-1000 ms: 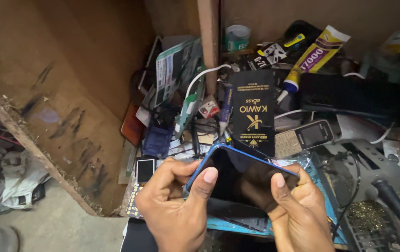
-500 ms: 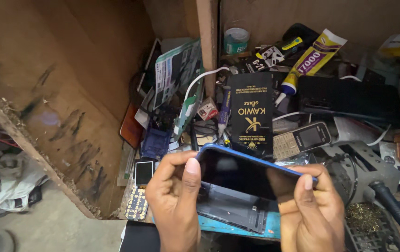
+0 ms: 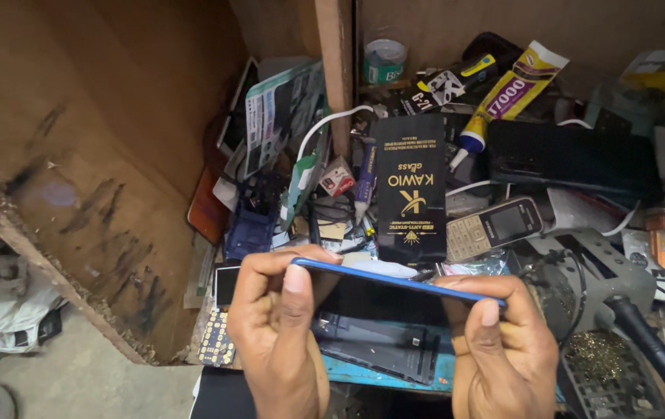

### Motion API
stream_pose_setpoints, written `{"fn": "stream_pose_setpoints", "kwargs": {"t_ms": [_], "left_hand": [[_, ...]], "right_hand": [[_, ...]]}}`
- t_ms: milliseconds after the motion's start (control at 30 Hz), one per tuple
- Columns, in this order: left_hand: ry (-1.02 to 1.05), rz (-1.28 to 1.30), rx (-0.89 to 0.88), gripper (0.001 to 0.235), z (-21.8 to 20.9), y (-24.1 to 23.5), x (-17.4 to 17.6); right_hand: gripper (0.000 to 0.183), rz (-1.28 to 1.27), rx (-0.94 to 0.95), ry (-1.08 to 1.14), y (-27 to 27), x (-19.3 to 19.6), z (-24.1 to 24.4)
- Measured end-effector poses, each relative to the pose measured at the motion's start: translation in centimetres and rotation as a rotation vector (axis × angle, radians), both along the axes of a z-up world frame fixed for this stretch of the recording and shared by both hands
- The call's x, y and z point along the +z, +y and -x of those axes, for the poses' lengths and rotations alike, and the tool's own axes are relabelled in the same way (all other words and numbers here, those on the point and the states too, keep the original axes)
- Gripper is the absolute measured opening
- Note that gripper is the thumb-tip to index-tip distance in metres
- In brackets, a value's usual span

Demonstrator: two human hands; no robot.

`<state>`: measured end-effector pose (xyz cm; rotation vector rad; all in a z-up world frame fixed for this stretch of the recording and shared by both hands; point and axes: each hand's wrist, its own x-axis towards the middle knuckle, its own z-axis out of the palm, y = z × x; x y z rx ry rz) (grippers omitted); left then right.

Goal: The person handles a disassembled smartphone, removes the back cover, and applies adhesive from a tube along the frame edges of the back cover. The person repeatedly squeezes the tube to dispense adhesive while rotating the cover to reach different sides.

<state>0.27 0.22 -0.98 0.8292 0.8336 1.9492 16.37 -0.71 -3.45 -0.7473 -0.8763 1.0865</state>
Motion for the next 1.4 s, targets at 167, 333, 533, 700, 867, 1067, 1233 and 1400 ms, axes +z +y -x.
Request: {"fn": "stream_pose_setpoints", "kwargs": {"t_ms": [167,333,533,700,867,1067,1233,1400], "left_hand": [[0.083,0.005,0.041,0.019,0.3,-0.2,0.0],[0.182,0.001,0.051,0.021,-0.2,0.0,-0.6],[0.376,0.188,0.064,0.028,-0.1,-0.2,-1.3],[0.132,0.134,0.103,0.026,-0.1,0.7,-2.1],[-0.021,0.123,0.028,0.028,-0.7,0.7,-1.9],[-0.014,0.123,0.033,0.028,-1.1,0.7,-1.7],[0.015,0.108,0.035,0.030,-1.7,0.4,-2.1],[0.060,-0.020,-0.011,0.029,-2.8,0.4,-2.2]], "right_hand": [[0.039,0.080,0.013,0.001,-0.1,0.7,0.1],[0.040,0.112,-0.147,-0.159,-0.4,-0.6,-0.5],[0.038,0.291,-0.086,-0.214,-0.9,-0.4,-2.7],[0.049,0.285,0.098,-0.158,-0.9,1.1,-3.6],[0.049,0.210,0.221,-0.121,-0.7,2.6,-3.6],[0.049,0.189,0.001,-0.262,-1.2,3.3,-2.3],[0.046,0.068,-0.093,-0.265,-2.0,2.8,-2.1],[0.047,0.119,-0.299,-0.460,-2.5,2.4,-2.6]]}}
